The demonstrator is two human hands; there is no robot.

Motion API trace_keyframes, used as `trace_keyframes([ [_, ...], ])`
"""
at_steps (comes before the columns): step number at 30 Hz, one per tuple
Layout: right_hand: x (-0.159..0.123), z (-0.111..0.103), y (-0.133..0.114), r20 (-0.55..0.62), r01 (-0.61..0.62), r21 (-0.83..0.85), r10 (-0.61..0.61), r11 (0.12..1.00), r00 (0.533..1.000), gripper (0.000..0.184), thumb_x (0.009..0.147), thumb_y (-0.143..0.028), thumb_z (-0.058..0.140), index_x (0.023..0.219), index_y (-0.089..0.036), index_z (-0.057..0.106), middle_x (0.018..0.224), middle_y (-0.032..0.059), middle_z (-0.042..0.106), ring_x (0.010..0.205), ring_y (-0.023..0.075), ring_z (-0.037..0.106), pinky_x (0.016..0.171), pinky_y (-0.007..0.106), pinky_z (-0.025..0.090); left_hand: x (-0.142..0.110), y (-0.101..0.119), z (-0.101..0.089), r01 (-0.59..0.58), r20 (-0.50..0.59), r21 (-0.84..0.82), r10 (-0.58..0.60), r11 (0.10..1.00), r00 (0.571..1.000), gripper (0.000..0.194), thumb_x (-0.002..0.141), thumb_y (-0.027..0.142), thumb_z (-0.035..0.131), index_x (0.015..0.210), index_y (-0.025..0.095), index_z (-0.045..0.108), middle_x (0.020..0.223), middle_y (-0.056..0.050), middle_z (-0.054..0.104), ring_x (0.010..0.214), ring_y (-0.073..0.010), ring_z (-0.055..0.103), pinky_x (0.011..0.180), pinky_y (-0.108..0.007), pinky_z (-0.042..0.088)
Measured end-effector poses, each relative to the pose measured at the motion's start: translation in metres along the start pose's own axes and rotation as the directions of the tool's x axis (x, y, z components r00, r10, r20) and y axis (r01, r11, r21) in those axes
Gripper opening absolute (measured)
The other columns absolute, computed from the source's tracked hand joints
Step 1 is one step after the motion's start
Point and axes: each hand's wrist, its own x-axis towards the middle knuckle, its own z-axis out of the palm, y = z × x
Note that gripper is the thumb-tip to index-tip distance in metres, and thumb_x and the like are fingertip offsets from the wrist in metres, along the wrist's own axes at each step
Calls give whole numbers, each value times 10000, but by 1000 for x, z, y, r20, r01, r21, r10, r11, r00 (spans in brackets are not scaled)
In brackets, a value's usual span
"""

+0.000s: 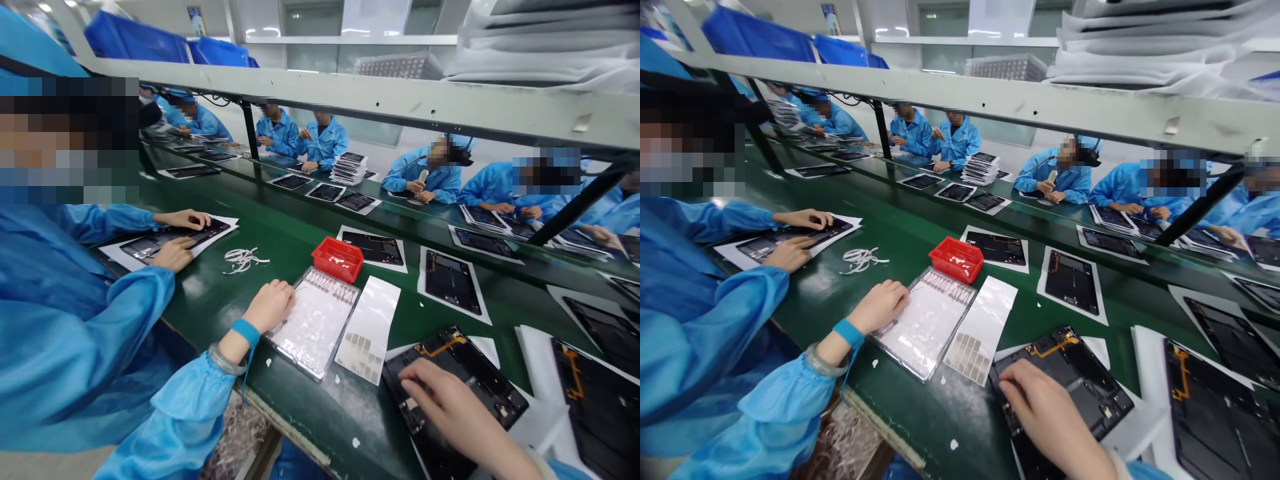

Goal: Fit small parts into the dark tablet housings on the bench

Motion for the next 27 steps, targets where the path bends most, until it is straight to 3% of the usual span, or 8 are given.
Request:
trace_keyframes([
  [4, 35, 12, -53, 55, 85, 264, -103, 961, 993, 356, 910, -422, 388, 804, -145, 584, 764, 22, 565, 708, 106, 506, 665, 244, 378, -11, 13, -5, -49, -135, -344, 2, 938, 991, 431, 850, 471, 202, 893, 144, 480, 1007, 5, 496, 937, -21, 343, 956, -220, 250],
  [6, 59, 21, -75, 138, -15, 505, -63, 863, 988, 320, 897, -355, 431, 819, -90, 594, 761, 47, 560, 622, 85, 468, 541, 208, 362, -18, 20, -2, -100, -234, -460, -11, 882, 972, 409, 848, 481, 250, 879, 140, 474, 1027, 26, 493, 971, -1, 356, 988, -193, 240],
  [11, 108, 37, -116, 433, -427, 878, 23, 214, 901, 297, 913, -309, 449, 960, -50, 588, 814, 49, 493, 533, 48, 415, 386, 159, 272, -35, 39, 20, -215, -422, -563, -54, 798, 905, 338, 846, 422, 338, 830, 142, 527, 1074, 44, 479, 1067, 42, 346, 1007, -107, 218],
  [13, 117, 42, -123, 505, -505, 863, -43, 21, 862, 270, 882, -332, 504, 899, -66, 552, 758, 27, 458, 518, 49, 411, 376, 148, 267, -44, 45, 30, -297, -557, -476, -22, 828, 830, 273, 851, 334, 361, 792, 148, 552, 1067, 50, 480, 1068, 71, 343, 985, -63, 224],
  [16, 121, 48, -126, 473, -477, 876, -64, -70, 879, 254, 722, -233, 666, 863, -70, 531, 691, 8, 427, 549, 57, 429, 390, 142, 301, -57, 52, 39, -365, -761, -234, 64, 901, 646, 156, 813, 175, 430, 756, 130, 567, 1044, 21, 487, 1064, 67, 359, 973, -58, 244],
  [18, 121, 51, -124, 401, -401, 916, -25, 8, 916, 308, 688, -236, 688, 894, -60, 541, 695, 10, 448, 580, 65, 458, 415, 150, 332, -63, 54, 41, -359, -814, -118, 117, 926, 569, 99, 775, 140, 489, 763, 134, 588, 1031, 11, 498, 1054, 43, 373, 968, -79, 254],
  [21, 121, 54, -120, 245, -253, 932, 64, 259, 967, 271, 770, -275, 613, 898, -46, 545, 723, 35, 526, 585, 73, 494, 429, 157, 326, -68, 53, 42, -347, -833, -69, 138, 935, 536, 81, 735, 156, 561, 798, 158, 611, 990, 20, 527, 1020, 26, 403, 960, -98, 279],
  [27, 121, 54, -115, -75, 10, 593, 43, 805, 996, 119, 800, -147, 503, 851, -70, 579, 737, 22, 599, 622, 73, 503, 596, 202, 399, -67, 49, 44, -312, -860, 103, 242, 944, 450, 252, 700, 129, 604, 932, 225, 622, 919, 64, 573, 927, 39, 454, 905, -96, 327],
])
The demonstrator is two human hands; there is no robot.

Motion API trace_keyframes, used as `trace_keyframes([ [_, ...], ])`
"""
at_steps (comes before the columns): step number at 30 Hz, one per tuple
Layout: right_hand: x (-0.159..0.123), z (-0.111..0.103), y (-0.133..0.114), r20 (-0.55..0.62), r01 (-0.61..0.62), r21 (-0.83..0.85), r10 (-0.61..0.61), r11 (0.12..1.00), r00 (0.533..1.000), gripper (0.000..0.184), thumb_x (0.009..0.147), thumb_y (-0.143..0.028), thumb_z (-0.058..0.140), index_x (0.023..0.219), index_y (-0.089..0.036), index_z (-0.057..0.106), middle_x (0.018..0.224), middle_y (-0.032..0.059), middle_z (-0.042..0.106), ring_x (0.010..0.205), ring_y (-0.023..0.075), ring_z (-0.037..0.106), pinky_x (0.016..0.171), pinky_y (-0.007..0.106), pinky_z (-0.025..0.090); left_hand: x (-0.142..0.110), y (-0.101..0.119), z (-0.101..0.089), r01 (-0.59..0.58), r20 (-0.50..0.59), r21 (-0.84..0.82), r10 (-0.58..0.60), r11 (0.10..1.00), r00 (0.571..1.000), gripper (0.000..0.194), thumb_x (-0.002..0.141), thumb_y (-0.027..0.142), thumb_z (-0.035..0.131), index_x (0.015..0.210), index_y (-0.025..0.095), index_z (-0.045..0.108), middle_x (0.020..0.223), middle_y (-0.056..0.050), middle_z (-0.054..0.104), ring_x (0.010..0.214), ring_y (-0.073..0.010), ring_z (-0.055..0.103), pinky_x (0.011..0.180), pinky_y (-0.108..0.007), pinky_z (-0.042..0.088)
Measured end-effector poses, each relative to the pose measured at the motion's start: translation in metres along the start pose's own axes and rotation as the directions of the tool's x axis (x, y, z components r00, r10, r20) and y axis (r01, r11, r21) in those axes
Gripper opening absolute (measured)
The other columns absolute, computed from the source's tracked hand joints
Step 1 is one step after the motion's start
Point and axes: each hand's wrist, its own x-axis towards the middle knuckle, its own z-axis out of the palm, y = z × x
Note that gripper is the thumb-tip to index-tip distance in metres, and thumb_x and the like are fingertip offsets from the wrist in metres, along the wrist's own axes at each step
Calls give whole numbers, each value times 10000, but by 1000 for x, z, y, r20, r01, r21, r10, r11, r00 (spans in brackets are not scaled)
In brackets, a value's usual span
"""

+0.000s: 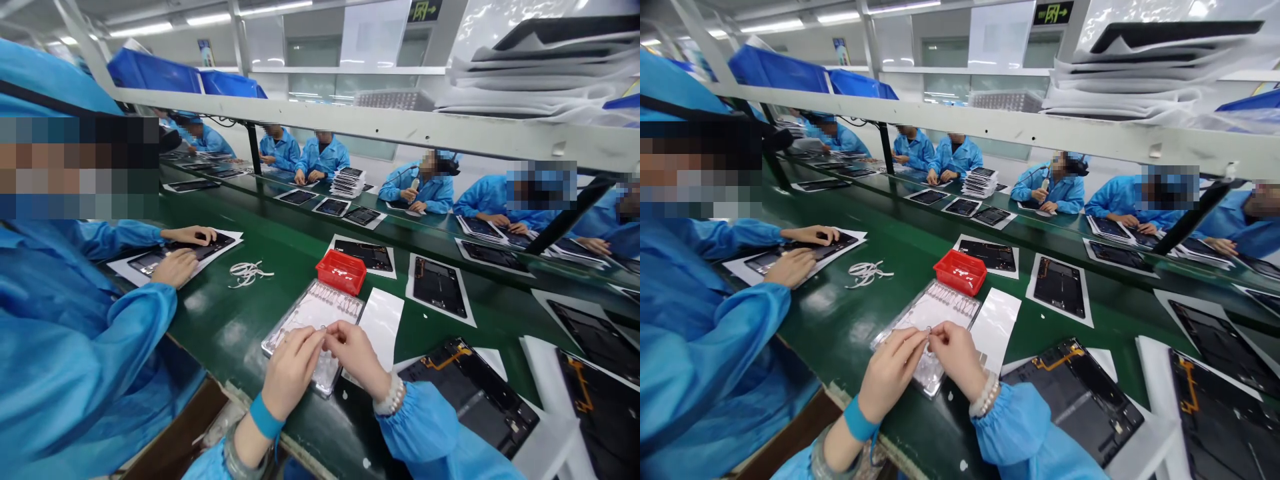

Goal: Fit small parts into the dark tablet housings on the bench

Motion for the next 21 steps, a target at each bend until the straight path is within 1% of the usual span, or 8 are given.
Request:
trace_keyframes([
  [4, -8, -1, 0, -30, 87, -153, -92, 984, 995, 145, 809, -155, 495, 865, -104, 618, 774, -6, 611, 714, 82, 544, 700, 207, 414, -6, -2, 7, 17, -12, 27, -17, 999, 1000, 245, 696, 157, 615, 933, 220, 622, 938, 99, 594, 937, 44, 490, 923, -102, 365],
  [8, -12, -1, 6, -22, 150, -185, -156, 971, 987, 149, 825, -177, 486, 846, -120, 623, 793, -18, 617, 733, 79, 553, 712, 205, 408, -8, 0, 9, -24, -29, 38, 25, 999, 999, 236, 700, 154, 607, 931, 203, 609, 951, 113, 600, 938, 50, 507, 920, -93, 384],
  [11, -14, -3, 9, -24, 160, -181, -167, 970, 986, 152, 822, -191, 486, 821, -116, 618, 774, -14, 608, 718, 83, 540, 685, 208, 396, -3, 7, 7, -18, -3, 46, 18, 999, 1000, 144, 715, 153, 589, 853, 194, 600, 843, 106, 586, 834, 54, 484, 822, -83, 354],
  [13, -14, -6, 10, -25, 131, -163, -137, 978, 990, 149, 810, -188, 491, 812, -111, 619, 765, -9, 603, 708, 82, 531, 667, 203, 391, 2, 11, 7, 4, 31, 50, -6, 999, 1000, 72, 724, 160, 581, 789, 188, 589, 754, 97, 555, 738, 54, 448, 743, -89, 317],
  [15, -15, -11, 12, -21, 94, -134, -98, 986, 995, 159, 808, -204, 490, 810, -109, 617, 736, -1, 594, 688, 85, 525, 651, 205, 393, 7, 11, 7, 16, 37, 112, -20, 994, 999, 41, 724, 163, 580, 759, 183, 586, 711, 92, 539, 685, 49, 422, 708, -107, 289],
  [18, -18, -21, 15, -10, 37, -49, -38, 998, 999, 164, 805, -226, 483, 808, -100, 588, 654, 1, 544, 584, 83, 494, 569, 213, 389, 13, 0, 10, 43, 1, 332, -46, 942, 999, 30, 728, 212, 578, 737, 197, 603, 680, 84, 542, 684, 22, 409, 712, -149, 271],
  [20, -23, -31, 14, 30, -53, 80, 51, 995, 998, 124, 803, -196, 479, 790, -89, 540, 568, -9, 483, 491, 74, 438, 487, 205, 361, 15, -7, 10, 32, 22, 496, -49, 868, 999, 110, 726, 231, 570, 815, 231, 634, 823, 88, 593, 786, -3, 436, 741, -169, 270],
  [21, -27, -36, 13, 61, -114, 153, 106, 982, 993, 101, 802, -175, 475, 775, -86, 513, 531, -14, 457, 461, 70, 412, 459, 197, 348, 15, -7, 10, -4, 58, 539, -32, 842, 998, 215, 719, 211, 558, 915, 252, 639, 987, 92, 597, 885, -21, 452, 780, -169, 285],
])
